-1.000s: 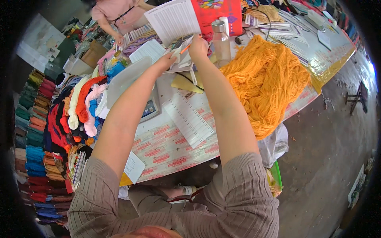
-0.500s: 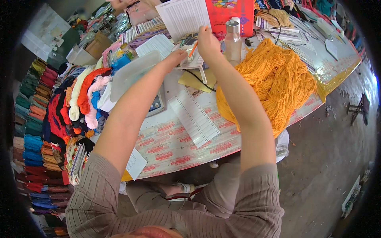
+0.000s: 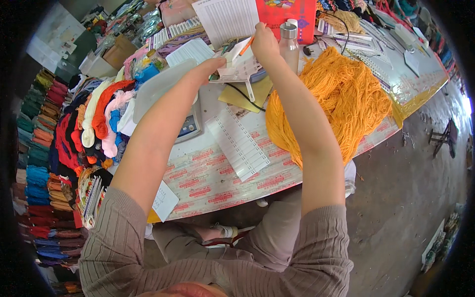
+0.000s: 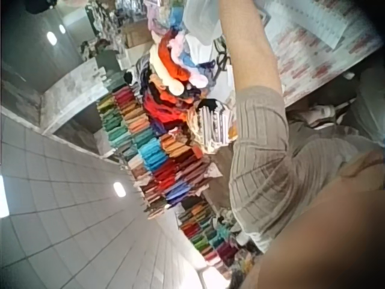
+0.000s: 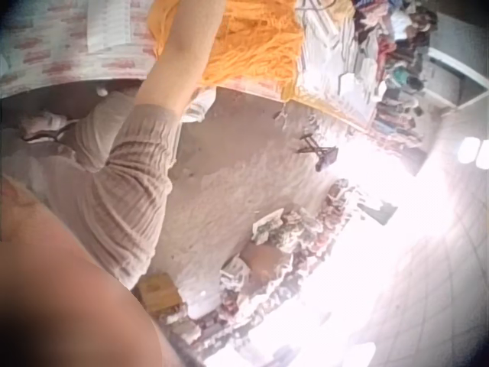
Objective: Packaging a red textile item into a plastic bag, tying it securely with red string, and then recording production data on paper forms.
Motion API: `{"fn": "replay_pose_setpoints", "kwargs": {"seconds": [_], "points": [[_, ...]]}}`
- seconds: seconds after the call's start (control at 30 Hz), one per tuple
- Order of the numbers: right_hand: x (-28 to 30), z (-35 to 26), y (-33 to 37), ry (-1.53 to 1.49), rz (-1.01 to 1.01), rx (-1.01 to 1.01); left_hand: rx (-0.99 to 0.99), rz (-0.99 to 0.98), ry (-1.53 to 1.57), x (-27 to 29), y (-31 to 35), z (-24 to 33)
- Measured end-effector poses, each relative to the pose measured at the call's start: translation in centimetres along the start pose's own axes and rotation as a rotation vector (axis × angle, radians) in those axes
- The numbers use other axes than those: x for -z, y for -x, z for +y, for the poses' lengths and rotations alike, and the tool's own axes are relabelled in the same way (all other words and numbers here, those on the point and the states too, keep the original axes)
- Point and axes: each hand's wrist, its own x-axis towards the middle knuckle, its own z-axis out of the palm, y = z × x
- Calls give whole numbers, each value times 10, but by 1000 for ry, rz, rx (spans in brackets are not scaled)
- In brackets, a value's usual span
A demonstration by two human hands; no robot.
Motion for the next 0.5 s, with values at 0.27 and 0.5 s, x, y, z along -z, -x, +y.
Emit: {"fn": "replay_pose_setpoints", "kwargs": {"seconds": [0.27,0.5], "points": [[-80,27,2,47,-136,-156,31,1,291,14,-59,-29],[-92,0,1,-430,-48,-334,-67,-18,158,20,-43,-23]]}}
